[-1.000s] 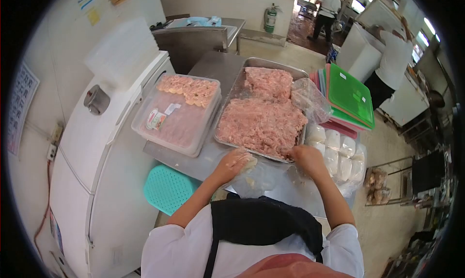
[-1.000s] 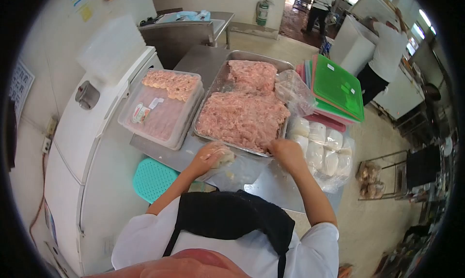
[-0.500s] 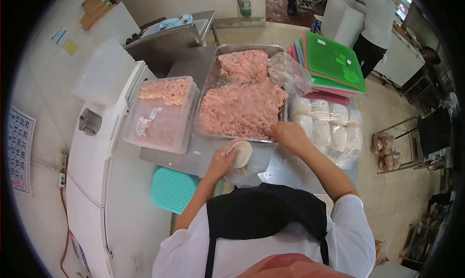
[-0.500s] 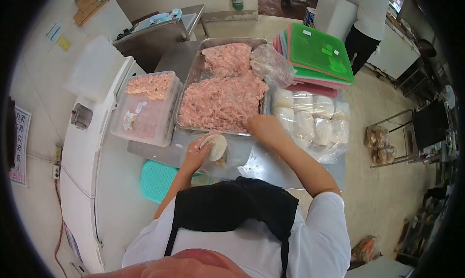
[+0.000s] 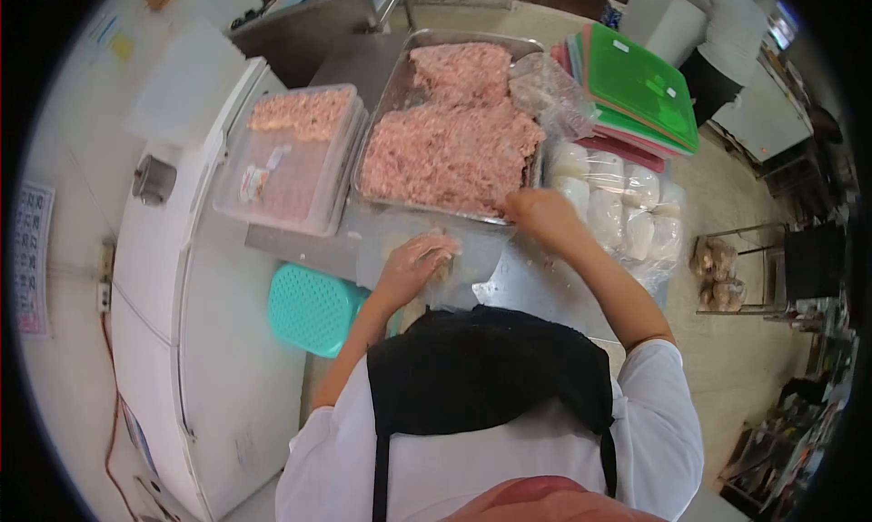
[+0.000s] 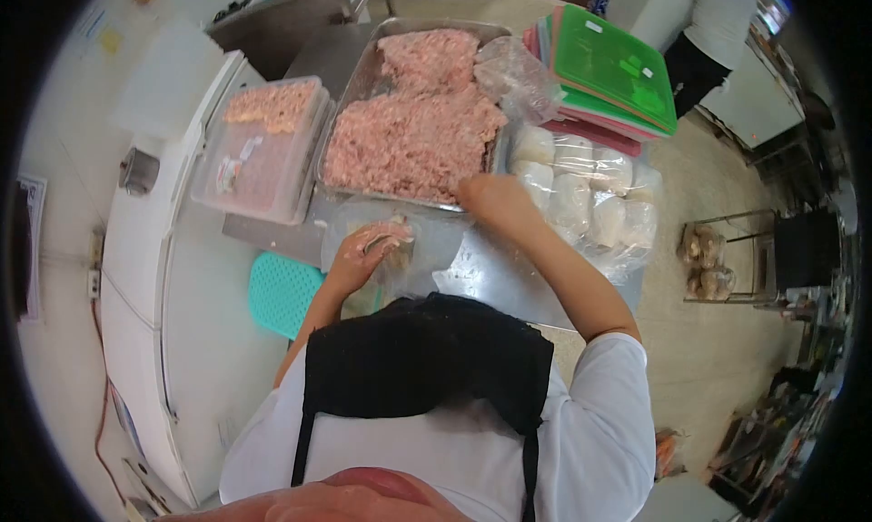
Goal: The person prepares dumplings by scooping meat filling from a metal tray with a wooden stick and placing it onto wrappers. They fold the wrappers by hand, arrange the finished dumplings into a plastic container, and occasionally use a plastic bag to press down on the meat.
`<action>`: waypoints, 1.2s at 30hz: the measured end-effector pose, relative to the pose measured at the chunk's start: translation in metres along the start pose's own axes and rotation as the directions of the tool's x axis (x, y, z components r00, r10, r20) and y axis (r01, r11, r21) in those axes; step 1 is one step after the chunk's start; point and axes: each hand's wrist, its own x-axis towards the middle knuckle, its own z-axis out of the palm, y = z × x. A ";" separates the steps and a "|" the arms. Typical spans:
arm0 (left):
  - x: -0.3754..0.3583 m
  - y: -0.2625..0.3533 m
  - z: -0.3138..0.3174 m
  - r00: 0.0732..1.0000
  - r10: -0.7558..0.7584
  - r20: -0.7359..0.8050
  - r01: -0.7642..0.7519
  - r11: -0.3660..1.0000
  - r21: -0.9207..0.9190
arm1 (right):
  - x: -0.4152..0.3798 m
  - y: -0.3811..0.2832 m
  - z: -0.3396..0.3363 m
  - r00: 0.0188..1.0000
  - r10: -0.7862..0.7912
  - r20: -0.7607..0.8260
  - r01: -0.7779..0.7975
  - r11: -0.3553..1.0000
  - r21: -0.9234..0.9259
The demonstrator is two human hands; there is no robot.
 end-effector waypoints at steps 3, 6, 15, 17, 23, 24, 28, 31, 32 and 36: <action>-0.008 0.000 0.004 0.996 -0.092 -0.014 0.091 0.994 -0.058 | 0.008 0.015 -0.014 0.997 -0.004 -0.074 -0.003 0.995 -0.095; -0.010 -0.005 0.006 0.994 -0.107 -0.027 0.104 0.989 -0.104 | 0.022 0.017 -0.023 0.986 0.017 -0.166 -0.030 0.996 -0.081; -0.005 -0.014 -0.001 0.992 -0.125 0.010 0.126 0.990 -0.070 | 0.016 0.028 -0.003 1.000 -0.019 -0.018 0.019 1.000 0.012; -0.003 -0.019 0.003 0.997 -0.079 0.007 0.080 0.990 -0.116 | 0.009 0.034 -0.004 1.000 -0.027 0.004 0.027 1.000 0.010; 0.018 -0.035 0.011 0.999 0.035 -0.003 -0.035 0.984 -0.172 | -0.016 0.008 0.000 0.990 0.084 0.113 -0.086 0.996 0.008; 0.020 -0.037 0.011 1.000 0.026 0.000 -0.026 0.986 -0.167 | -0.018 0.000 -0.003 0.990 0.101 0.103 -0.104 0.994 0.030; 0.029 -0.041 0.009 1.000 0.001 -0.017 -0.005 0.975 -0.223 | -0.016 -0.010 -0.003 0.973 0.202 0.110 -0.215 0.969 0.120; 0.033 -0.039 -0.002 0.994 -0.109 -0.002 0.105 0.962 -0.252 | -0.013 -0.014 -0.003 0.944 0.277 0.179 -0.312 0.927 0.208; 0.035 -0.039 -0.004 0.992 -0.130 -0.006 0.124 0.957 -0.263 | -0.012 -0.013 -0.002 0.939 0.280 0.199 -0.323 0.918 0.232; 0.041 -0.038 -0.020 0.971 -0.237 -0.015 0.222 0.928 -0.299 | -0.007 -0.016 -0.003 0.919 0.322 0.227 -0.388 0.836 0.389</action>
